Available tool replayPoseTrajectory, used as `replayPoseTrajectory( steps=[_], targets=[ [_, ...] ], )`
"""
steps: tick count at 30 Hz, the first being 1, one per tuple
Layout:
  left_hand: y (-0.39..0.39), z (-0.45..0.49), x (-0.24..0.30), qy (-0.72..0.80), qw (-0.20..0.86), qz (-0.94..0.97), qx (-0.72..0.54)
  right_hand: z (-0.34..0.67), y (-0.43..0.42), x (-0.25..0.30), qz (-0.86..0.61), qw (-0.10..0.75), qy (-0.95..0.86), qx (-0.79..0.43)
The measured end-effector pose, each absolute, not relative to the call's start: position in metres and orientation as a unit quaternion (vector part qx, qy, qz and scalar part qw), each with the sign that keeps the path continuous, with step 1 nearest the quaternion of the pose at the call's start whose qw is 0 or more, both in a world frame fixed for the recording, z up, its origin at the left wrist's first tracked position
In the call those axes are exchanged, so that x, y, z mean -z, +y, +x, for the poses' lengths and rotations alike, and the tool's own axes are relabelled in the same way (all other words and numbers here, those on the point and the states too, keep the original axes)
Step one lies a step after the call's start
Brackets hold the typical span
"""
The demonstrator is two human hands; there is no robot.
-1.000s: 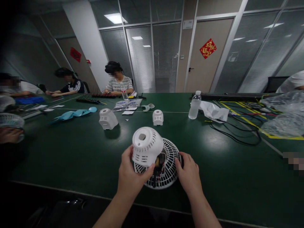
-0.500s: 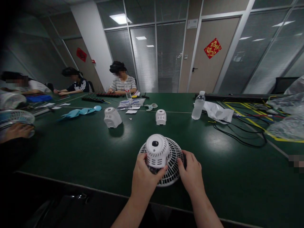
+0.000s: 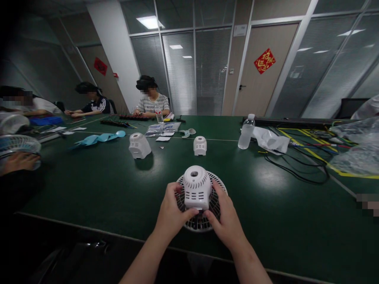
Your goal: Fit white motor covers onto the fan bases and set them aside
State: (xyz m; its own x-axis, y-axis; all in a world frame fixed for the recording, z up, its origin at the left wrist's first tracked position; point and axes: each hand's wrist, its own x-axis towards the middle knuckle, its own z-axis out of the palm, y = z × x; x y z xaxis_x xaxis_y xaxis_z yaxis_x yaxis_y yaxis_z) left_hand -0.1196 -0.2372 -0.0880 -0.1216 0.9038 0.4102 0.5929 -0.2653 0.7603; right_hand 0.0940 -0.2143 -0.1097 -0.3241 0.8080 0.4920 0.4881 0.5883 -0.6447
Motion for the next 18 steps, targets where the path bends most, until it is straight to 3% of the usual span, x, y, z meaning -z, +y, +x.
replayPoseTrajectory(
  steps=[6, 12, 18],
  targets=[
    [-0.205, -0.152, 0.085, 0.449, 0.303, 0.742, -0.395, 0.088, -0.208, 0.106, -0.404, 0.416, -0.784, -0.221],
    [-0.203, -0.154, 0.082, 0.426, 0.287, 0.783, -0.351, 0.086, -0.205, 0.108, -0.448, 0.34, -0.803, -0.198],
    [-0.193, -0.156, 0.08, 0.427, 0.302, 0.78, -0.344, 0.084, -0.197, 0.11, -0.461, 0.351, -0.78, -0.236]
  ],
)
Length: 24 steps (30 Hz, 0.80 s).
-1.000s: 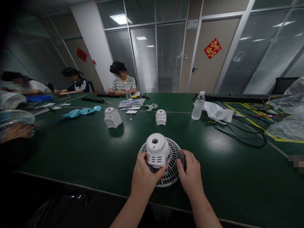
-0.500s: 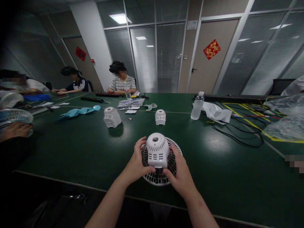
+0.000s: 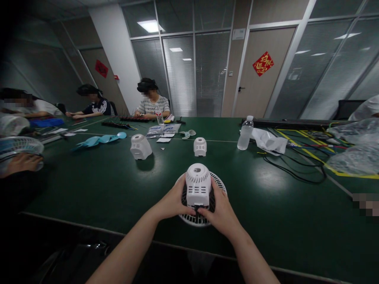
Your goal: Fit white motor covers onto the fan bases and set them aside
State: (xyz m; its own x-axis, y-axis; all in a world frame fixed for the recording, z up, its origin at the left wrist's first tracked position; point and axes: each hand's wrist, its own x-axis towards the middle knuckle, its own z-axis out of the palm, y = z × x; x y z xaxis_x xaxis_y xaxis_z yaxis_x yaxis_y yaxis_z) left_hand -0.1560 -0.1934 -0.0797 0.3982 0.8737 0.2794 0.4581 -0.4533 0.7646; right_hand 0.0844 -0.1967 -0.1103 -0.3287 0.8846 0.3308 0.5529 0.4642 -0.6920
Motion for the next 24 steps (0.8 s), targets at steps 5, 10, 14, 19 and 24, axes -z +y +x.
replayPoseTrajectory(
  steps=[5, 10, 14, 19, 24],
  targets=[
    [-0.165, -0.156, 0.078, 0.418, 0.325, 0.765, -0.367, 0.074, -0.173, 0.103, -0.424, 0.399, -0.763, -0.281],
    [-0.134, -0.161, 0.078, 0.403, 0.339, 0.764, -0.373, 0.068, -0.142, 0.103, -0.395, 0.428, -0.757, -0.295],
    [-0.127, -0.166, 0.08, 0.405, 0.367, 0.754, -0.365, 0.069, -0.129, 0.109, -0.367, 0.44, -0.764, -0.298],
    [-0.129, -0.16, 0.079, 0.424, 0.358, 0.735, -0.389, 0.073, -0.126, 0.109, -0.392, 0.43, -0.757, -0.298],
    [-0.128, -0.16, 0.074, 0.43, 0.346, 0.744, -0.376, 0.076, -0.127, 0.103, -0.4, 0.413, -0.746, -0.336]
  ],
)
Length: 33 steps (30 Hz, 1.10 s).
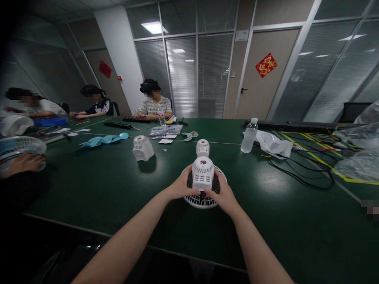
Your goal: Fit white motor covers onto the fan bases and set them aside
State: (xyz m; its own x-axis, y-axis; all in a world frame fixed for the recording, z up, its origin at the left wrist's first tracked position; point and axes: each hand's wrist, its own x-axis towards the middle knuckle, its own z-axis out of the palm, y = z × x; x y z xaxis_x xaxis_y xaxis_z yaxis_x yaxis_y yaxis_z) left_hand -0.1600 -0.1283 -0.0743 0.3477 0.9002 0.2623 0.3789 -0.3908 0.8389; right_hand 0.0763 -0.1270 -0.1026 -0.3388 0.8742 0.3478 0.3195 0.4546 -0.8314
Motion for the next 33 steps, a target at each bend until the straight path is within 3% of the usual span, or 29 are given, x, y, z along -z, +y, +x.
replayPoseTrajectory(
  steps=[33],
  targets=[
    [-0.12, -0.17, 0.068, 0.423, 0.345, 0.765, -0.342, 0.074, -0.117, 0.098, -0.465, 0.334, -0.784, -0.24]
  ],
)
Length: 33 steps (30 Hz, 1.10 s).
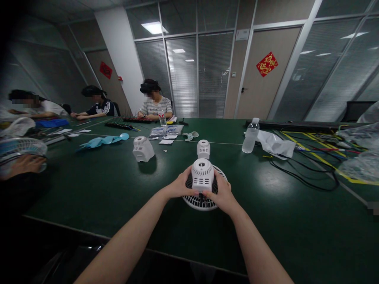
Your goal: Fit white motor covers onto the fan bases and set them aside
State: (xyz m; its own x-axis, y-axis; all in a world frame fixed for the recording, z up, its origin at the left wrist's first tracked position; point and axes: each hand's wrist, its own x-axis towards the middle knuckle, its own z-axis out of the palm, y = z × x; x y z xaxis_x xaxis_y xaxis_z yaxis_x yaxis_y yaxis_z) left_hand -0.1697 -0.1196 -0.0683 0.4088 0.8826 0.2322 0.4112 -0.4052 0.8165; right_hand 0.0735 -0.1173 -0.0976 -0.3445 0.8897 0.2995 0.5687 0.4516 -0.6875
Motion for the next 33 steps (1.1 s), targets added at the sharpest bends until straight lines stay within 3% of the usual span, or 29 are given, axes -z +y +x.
replayPoseTrajectory(
  steps=[22, 33],
  targets=[
    [-0.126, -0.17, 0.053, 0.436, 0.349, 0.759, -0.335, 0.075, -0.121, 0.096, -0.454, 0.346, -0.778, -0.263],
    [-0.124, -0.165, 0.064, 0.448, 0.308, 0.77, -0.333, 0.074, -0.116, 0.114, -0.482, 0.346, -0.776, -0.215]
  ],
)
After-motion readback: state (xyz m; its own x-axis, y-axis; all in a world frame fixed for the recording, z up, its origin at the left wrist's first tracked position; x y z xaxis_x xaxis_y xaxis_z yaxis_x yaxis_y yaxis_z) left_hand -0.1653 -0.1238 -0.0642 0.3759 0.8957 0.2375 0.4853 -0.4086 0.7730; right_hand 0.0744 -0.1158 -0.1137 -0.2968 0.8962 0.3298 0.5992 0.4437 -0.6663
